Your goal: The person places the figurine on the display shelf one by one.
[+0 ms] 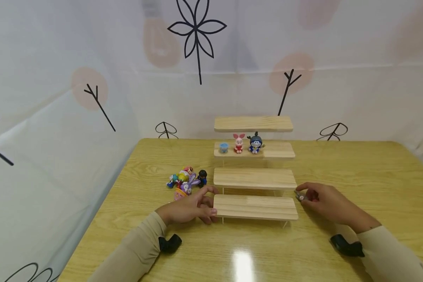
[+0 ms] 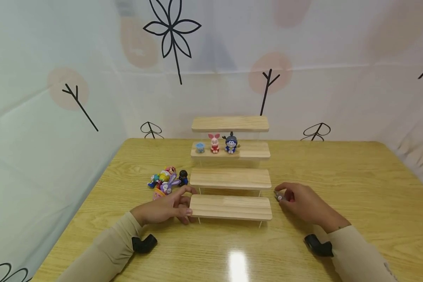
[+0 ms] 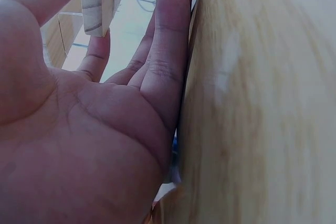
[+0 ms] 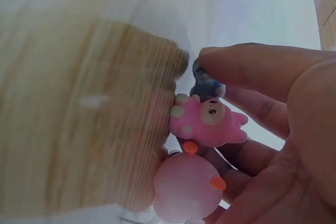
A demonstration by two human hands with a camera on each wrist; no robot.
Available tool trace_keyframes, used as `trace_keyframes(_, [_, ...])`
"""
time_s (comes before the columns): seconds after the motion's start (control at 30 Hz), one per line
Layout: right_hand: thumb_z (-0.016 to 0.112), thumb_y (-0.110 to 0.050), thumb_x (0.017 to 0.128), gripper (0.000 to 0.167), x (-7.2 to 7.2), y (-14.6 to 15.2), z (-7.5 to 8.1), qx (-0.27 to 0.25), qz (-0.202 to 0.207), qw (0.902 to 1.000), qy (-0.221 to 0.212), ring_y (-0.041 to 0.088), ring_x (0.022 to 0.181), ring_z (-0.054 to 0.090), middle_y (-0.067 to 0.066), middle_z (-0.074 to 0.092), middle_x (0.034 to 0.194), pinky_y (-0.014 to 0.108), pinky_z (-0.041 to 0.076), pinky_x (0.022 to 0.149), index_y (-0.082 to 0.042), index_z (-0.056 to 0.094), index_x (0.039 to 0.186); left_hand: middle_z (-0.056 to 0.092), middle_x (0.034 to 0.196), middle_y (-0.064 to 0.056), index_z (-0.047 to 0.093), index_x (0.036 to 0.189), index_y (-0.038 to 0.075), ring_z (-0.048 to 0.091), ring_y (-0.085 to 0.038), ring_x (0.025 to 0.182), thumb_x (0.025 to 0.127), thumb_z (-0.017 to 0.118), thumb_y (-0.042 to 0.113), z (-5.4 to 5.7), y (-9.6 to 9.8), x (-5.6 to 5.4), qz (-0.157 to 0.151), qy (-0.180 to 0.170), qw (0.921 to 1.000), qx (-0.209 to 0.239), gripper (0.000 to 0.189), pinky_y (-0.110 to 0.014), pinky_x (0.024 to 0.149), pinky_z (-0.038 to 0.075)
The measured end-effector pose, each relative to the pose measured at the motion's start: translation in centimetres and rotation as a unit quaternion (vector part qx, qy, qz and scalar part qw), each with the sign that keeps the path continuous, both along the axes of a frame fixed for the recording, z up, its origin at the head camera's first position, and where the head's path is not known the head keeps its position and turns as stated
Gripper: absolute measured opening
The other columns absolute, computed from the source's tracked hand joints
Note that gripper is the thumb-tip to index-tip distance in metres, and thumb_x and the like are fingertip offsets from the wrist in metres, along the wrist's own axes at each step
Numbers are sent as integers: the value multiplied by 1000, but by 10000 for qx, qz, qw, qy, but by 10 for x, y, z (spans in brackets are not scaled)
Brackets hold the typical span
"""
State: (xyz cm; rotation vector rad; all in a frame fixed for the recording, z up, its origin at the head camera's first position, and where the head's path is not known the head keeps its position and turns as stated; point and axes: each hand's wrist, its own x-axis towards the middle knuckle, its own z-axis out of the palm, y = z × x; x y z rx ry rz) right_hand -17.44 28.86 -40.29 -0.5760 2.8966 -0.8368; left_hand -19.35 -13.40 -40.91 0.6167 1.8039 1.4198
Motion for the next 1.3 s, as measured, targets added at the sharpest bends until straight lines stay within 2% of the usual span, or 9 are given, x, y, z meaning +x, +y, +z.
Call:
trace_keyframes(0.17, [68, -12, 95, 29, 0, -2, 4, 41, -52, 10000, 31, 0, 65, 46, -5, 59, 81, 23, 40, 54, -4, 65, 123, 59, 104, -13, 30, 142, 20, 71, -28, 102, 102, 59, 21, 1, 0, -1, -7, 12, 10000, -2, 49, -39, 91, 59])
trace_keyframes(0.3, [68, -11, 95, 25, 1, -4, 10, -60, -75, 9996, 281, -2, 70, 52, -5, 60, 83, 23, 48, 59, -5, 65, 119, 59, 105, -13, 30, 143, 20, 71, -27, 102, 102, 60, 22, 2, 1, -1, -30, 23, 10000, 15, 50, -39, 91, 59])
trace_keyframes(0.43, [68, -9, 95, 22, 4, -6, 17, -447, -136, 9966, 682, -1, 77, 58, -3, 63, 86, 24, 56, 64, -10, 64, 117, 60, 106, -15, 30, 143, 21, 71, -27, 102, 102, 60, 23, 2, 1, -2, -52, 48, 10000, 5, 51, -39, 91, 59])
trace_keyframes(0.6, [69, -6, 94, 24, 9, -11, 26, -883, -263, 9873, 1295, -1, 79, 60, -1, 63, 86, 18, 55, 65, -11, 63, 116, 58, 105, -15, 30, 143, 21, 71, -28, 103, 102, 60, 23, 2, 1, -2, -74, 71, 9999, 19, 51, -39, 91, 59])
trace_keyframes(0.73, [70, -4, 92, 26, 11, -15, 32, -980, -435, 9772, 1834, -6, 81, 58, -3, 62, 88, 7, 49, 75, -9, 63, 117, 58, 103, -14, 30, 143, 21, 70, -28, 103, 102, 59, 22, 2, 1, -2, -61, 62, 10000, 20, 50, -39, 91, 59])
trace_keyframes(0.9, [69, -1, 92, 28, 17, -22, 41, -1371, -592, 9652, 2147, -8, 85, 55, -7, 61, 94, 1, 44, 80, -9, 62, 118, 59, 104, -13, 30, 143, 20, 71, -29, 102, 102, 59, 20, 2, 2, -2, -41, 32, 10000, 27, 50, -39, 91, 59])
trace_keyframes(1.07, [71, 1, 89, 31, 19, -36, 59, -1591, -579, 9516, 2563, -10, 89, 56, -12, 60, 97, 0, 41, 84, -9, 64, 118, 60, 106, -14, 30, 143, 20, 71, -28, 102, 102, 60, 22, 1, 3, -2, -100, 28, 9999, 34, 51, -39, 91, 59])
trace_keyframes(1.3, [74, 2, 87, 34, 9, -61, 82, -1534, -412, 9463, 2815, -11, 90, 55, -3, 64, 96, 2, 42, 85, -7, 64, 118, 60, 107, -13, 29, 143, 20, 71, -27, 101, 102, 59, 24, 2, 0, 0, -60, 36, 10000, 36, 51, -39, 91, 59])
